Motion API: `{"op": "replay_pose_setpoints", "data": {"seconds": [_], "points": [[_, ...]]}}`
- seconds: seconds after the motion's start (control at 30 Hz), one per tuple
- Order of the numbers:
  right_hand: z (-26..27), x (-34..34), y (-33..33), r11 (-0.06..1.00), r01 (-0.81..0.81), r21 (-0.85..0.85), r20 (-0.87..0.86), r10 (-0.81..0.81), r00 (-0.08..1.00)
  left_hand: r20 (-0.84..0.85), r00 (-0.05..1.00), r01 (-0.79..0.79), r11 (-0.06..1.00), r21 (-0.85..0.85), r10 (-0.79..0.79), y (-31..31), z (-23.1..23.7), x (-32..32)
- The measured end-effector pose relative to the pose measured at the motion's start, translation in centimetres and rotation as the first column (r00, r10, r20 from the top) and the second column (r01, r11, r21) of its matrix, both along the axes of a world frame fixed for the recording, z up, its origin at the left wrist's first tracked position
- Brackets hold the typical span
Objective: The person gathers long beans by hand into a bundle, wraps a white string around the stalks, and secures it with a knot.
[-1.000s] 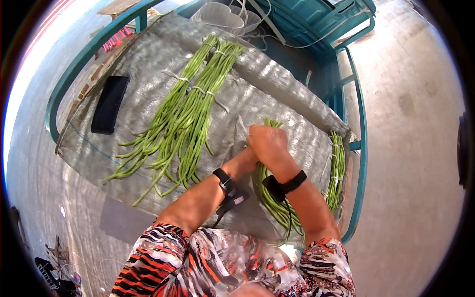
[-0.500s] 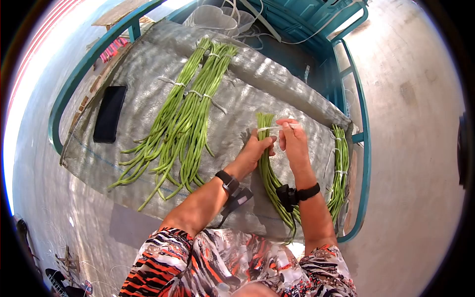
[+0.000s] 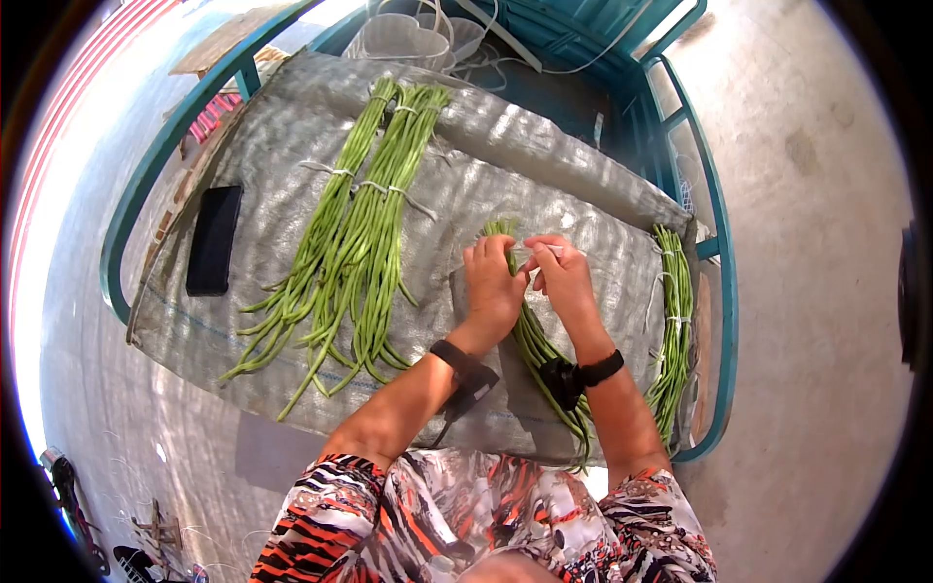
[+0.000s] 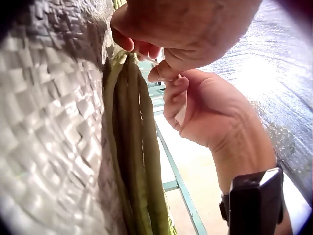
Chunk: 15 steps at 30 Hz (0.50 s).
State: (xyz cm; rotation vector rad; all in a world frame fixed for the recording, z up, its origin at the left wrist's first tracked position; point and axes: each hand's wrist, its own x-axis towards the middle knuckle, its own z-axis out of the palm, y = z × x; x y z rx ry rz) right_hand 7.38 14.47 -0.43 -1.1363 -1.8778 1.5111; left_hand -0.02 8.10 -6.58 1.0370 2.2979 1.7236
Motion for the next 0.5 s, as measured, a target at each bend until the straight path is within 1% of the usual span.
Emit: {"op": "replay_pose_setpoints", "data": {"seconds": [0.03,0.13,0.23,0.33,0.43,0.5], "points": [[-0.08,-0.11,0.09,1.0,-0.006,-0.003,-0.006,0.006,1.0,0.032,0.995,0.09,0.996,-0.018,-0.09,-0.1,0.06,-0.08],[-0.36,-0.26,0.39,0.999,-0.015,0.035,0.019,0.014,1.0,0.147,0.981,0.131,0.991,-0.03,-0.125,-0.09,0.03,0.06],[-0.19,-0.4,0.76,0.999,-0.033,0.026,0.025,0.033,0.999,0.269,0.947,0.175,0.984,0.02,-0.174,-0.3,-0.36,-0.25],[-0.13,-0.49,1.06,0.997,-0.05,-0.057,0.006,0.05,0.999,0.144,0.983,0.116,0.993,-0.017,-0.112,0.11,-0.03,0.06],[0.39,-0.86,0.78,0.977,-0.04,-0.21,-0.055,0.029,0.998,-0.06,0.985,0.159,0.983,-0.089,-0.165,0.0,-0.17,-0.35],[0.44,-0.84,0.88,0.981,-0.022,-0.193,-0.036,0.016,0.999,-0.096,0.977,0.188,0.981,-0.043,-0.191,0.17,-0.62,-0.72]]}}
